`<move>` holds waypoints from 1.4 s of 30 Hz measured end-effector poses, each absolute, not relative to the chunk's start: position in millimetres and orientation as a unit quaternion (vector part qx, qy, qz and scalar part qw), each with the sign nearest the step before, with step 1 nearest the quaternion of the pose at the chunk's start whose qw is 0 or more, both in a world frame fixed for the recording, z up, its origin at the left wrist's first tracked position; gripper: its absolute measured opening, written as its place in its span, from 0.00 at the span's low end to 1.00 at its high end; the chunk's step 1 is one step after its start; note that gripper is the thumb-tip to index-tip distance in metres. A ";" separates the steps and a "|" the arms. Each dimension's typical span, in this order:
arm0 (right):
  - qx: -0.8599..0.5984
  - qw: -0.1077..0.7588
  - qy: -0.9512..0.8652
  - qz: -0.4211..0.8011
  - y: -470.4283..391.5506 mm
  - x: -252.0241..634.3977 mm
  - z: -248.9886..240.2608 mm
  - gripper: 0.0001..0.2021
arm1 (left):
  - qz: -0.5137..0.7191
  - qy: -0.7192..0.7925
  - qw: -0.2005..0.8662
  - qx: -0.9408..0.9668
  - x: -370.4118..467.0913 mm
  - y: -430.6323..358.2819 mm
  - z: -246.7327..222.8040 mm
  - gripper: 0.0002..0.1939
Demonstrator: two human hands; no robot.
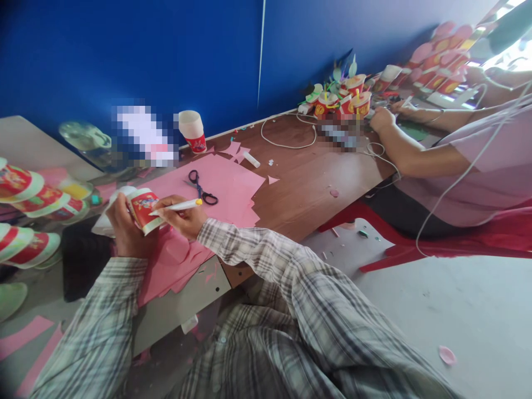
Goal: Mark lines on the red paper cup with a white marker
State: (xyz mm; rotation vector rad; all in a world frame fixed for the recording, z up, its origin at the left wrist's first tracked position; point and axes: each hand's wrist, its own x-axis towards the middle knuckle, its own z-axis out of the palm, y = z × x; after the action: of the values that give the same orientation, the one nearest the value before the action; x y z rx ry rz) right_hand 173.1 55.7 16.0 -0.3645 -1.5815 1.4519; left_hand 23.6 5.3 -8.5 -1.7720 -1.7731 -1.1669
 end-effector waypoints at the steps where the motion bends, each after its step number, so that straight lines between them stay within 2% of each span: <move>1: -0.148 0.462 -0.642 0.593 55.9 172.5 15.3 0.16 | -0.416 -0.630 0.185 -0.629 24.0 5.4 -8.5 0.40; 8: -0.168 0.449 -0.656 0.583 56.2 172.3 16.6 0.16 | -0.433 -0.629 0.184 -0.619 28.5 6.0 -7.5 0.39; 15: -0.162 0.458 -0.653 0.581 57.3 170.6 12.7 0.16 | -0.397 -0.636 0.170 -0.639 30.3 0.9 -1.9 0.39; 24: -0.184 0.458 -0.652 0.576 58.3 168.7 11.2 0.17 | -0.429 -0.626 0.181 -0.626 28.7 5.5 -7.3 0.37; 28: -0.195 0.465 -0.646 0.573 57.7 168.7 12.9 0.18 | -0.422 -0.620 0.189 -0.634 27.3 5.3 -7.6 0.39; 42: -0.170 0.459 -0.645 0.588 57.6 169.0 11.9 0.15 | -0.428 -0.625 0.176 -0.629 27.2 5.4 -8.4 0.38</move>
State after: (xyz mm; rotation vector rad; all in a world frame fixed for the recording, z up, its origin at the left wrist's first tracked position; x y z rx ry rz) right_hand 169.0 57.6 11.9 -0.4180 -1.5878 1.4472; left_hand 27.2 5.4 -8.4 -1.7805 -1.7710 -1.2125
